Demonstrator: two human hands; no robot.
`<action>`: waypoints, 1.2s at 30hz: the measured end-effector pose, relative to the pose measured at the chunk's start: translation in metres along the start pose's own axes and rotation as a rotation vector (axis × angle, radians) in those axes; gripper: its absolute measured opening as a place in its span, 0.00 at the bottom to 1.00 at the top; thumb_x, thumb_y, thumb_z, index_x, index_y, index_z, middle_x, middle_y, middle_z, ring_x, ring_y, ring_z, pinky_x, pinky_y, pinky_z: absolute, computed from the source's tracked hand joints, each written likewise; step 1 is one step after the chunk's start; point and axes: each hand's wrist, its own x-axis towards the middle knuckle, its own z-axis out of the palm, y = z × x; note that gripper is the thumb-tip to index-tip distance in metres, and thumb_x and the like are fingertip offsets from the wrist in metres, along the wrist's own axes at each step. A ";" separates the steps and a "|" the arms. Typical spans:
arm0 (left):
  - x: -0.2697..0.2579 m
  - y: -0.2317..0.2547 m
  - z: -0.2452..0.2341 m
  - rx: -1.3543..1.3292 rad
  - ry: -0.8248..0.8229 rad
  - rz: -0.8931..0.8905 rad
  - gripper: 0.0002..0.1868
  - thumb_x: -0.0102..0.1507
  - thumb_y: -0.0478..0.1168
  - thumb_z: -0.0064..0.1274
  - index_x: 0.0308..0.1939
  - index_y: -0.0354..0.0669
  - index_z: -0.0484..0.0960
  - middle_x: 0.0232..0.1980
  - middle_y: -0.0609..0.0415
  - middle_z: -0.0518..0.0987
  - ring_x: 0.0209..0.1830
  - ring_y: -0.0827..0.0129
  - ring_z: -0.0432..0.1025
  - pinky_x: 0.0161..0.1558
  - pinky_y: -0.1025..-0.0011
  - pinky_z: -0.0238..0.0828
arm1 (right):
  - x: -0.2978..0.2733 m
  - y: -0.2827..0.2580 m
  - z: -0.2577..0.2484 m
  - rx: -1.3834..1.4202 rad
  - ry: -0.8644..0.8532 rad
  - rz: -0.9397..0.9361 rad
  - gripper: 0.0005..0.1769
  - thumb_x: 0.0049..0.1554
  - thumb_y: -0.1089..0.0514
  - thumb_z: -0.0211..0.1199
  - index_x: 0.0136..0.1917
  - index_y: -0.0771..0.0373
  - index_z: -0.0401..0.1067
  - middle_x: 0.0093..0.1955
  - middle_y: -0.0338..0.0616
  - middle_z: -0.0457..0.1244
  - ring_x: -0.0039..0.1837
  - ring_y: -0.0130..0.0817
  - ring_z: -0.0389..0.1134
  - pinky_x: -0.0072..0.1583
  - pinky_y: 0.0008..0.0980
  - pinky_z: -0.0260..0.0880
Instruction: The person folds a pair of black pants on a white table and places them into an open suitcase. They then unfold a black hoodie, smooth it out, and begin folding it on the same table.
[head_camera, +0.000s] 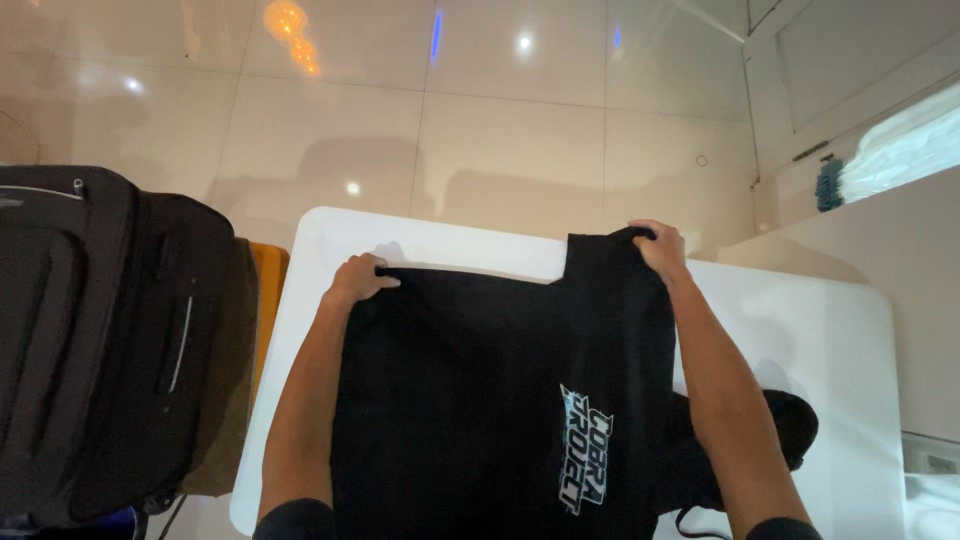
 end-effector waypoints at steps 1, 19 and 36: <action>-0.005 0.004 -0.004 0.000 0.016 -0.013 0.34 0.55 0.62 0.65 0.58 0.46 0.85 0.55 0.43 0.84 0.55 0.50 0.78 0.58 0.58 0.74 | 0.001 0.000 -0.001 0.053 0.019 0.048 0.20 0.53 0.63 0.66 0.58 0.49 0.80 0.60 0.48 0.71 0.63 0.43 0.71 0.66 0.35 0.68; -0.073 0.120 0.034 0.311 0.638 0.168 0.37 0.59 0.43 0.56 0.71 0.35 0.67 0.75 0.31 0.61 0.80 0.39 0.50 0.76 0.40 0.38 | -0.125 -0.071 0.072 -0.519 0.279 -0.579 0.32 0.63 0.51 0.57 0.76 0.67 0.59 0.80 0.64 0.49 0.81 0.60 0.47 0.76 0.68 0.45; -0.103 0.085 0.051 0.072 0.707 0.349 0.36 0.67 0.54 0.51 0.77 0.45 0.65 0.81 0.41 0.58 0.81 0.47 0.50 0.74 0.43 0.46 | -0.171 -0.009 0.067 -0.626 0.132 -0.503 0.37 0.65 0.43 0.47 0.83 0.57 0.50 0.86 0.50 0.42 0.85 0.51 0.40 0.79 0.62 0.35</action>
